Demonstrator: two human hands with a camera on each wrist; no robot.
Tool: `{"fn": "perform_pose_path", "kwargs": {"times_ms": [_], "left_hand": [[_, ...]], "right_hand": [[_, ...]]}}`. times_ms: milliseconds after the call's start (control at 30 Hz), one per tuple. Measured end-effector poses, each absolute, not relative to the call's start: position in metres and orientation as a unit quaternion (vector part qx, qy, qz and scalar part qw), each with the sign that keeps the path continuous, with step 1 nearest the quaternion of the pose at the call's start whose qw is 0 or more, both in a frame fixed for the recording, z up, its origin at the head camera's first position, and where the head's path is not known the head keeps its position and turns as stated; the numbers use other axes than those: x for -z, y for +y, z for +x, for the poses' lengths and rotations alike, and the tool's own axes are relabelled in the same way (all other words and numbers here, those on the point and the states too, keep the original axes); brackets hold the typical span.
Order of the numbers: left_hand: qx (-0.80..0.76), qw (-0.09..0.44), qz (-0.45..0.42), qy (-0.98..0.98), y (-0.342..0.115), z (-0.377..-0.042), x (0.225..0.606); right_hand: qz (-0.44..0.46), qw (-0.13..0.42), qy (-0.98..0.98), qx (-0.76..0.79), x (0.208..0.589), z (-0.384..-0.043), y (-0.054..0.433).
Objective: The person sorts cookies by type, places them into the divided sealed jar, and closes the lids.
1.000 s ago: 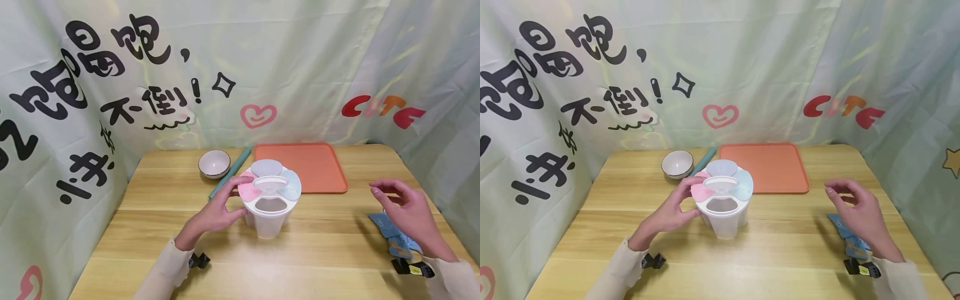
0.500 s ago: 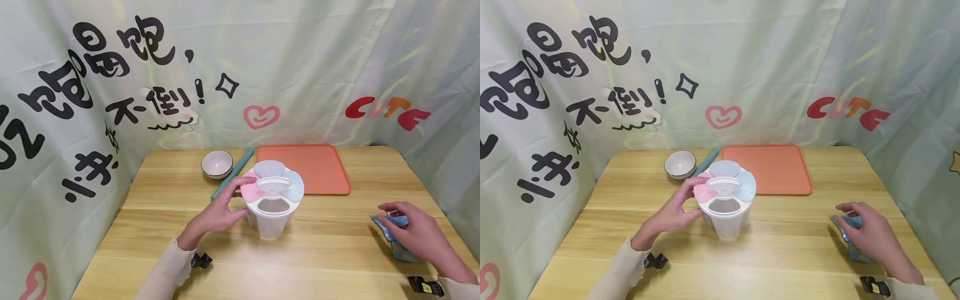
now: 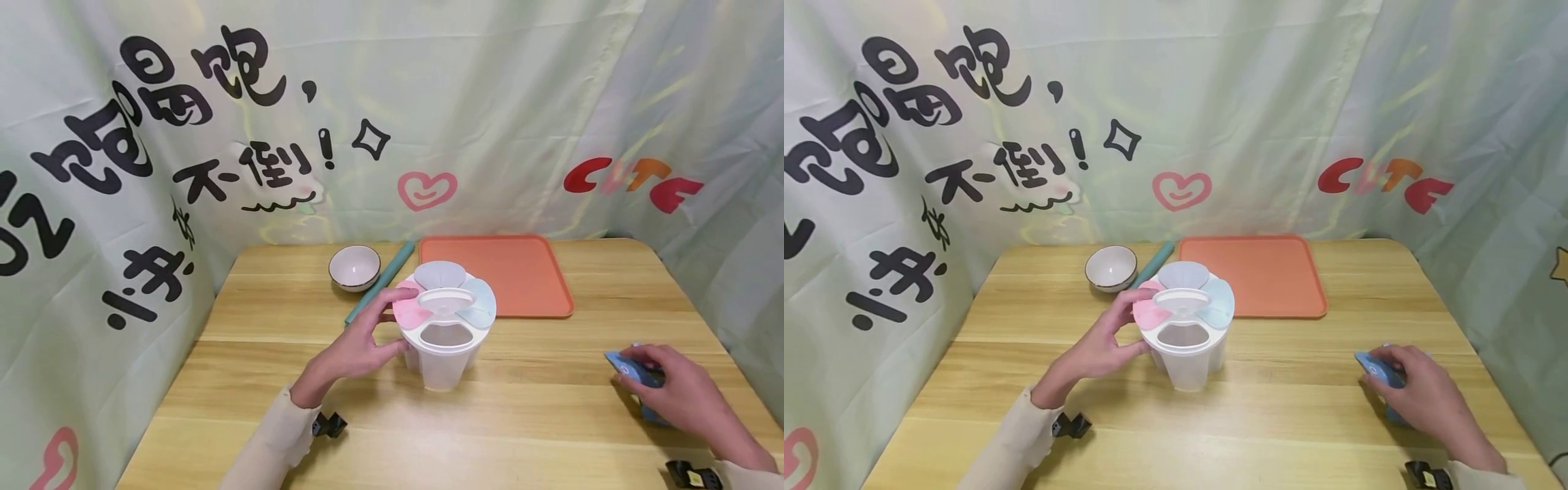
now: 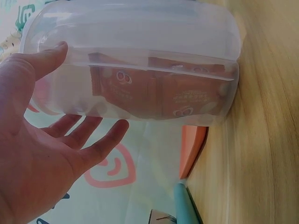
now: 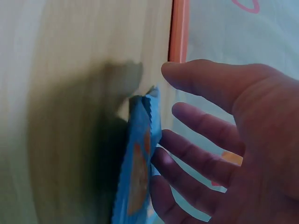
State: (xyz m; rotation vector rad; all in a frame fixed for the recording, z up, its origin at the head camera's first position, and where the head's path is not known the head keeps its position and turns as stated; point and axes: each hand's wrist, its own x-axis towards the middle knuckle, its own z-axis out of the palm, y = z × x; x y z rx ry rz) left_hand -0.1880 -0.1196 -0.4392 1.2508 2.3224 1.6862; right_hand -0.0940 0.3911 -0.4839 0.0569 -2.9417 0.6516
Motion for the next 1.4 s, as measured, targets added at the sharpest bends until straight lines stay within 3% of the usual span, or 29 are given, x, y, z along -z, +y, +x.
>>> {"fn": "perform_pose_path", "kwargs": {"times_ms": [200,533,767,1200,1400], "left_hand": [[-0.54,0.002,0.403,0.739,-0.119,-0.19,0.441],[-0.539,0.004,0.403,0.74,-0.119,-0.19,0.442],[-0.539,0.012,0.395,0.744,-0.12,-0.189,0.441],[-0.534,0.007,0.396,0.747,-0.119,-0.188,0.442],[-0.535,0.007,0.397,0.745,-0.119,-0.188,0.441]], "right_hand": [[0.024,0.067,-0.975,-0.212,0.486,-0.097,0.384],[-0.011,-0.004,-0.977,-0.213,0.477,-0.107,0.382],[-0.02,0.06,-0.964,-0.259,0.475,-0.108,0.373],[0.02,0.126,-0.932,-0.339,0.455,-0.113,0.339],[0.048,0.111,-0.916,-0.382,0.452,-0.121,0.325]]}}
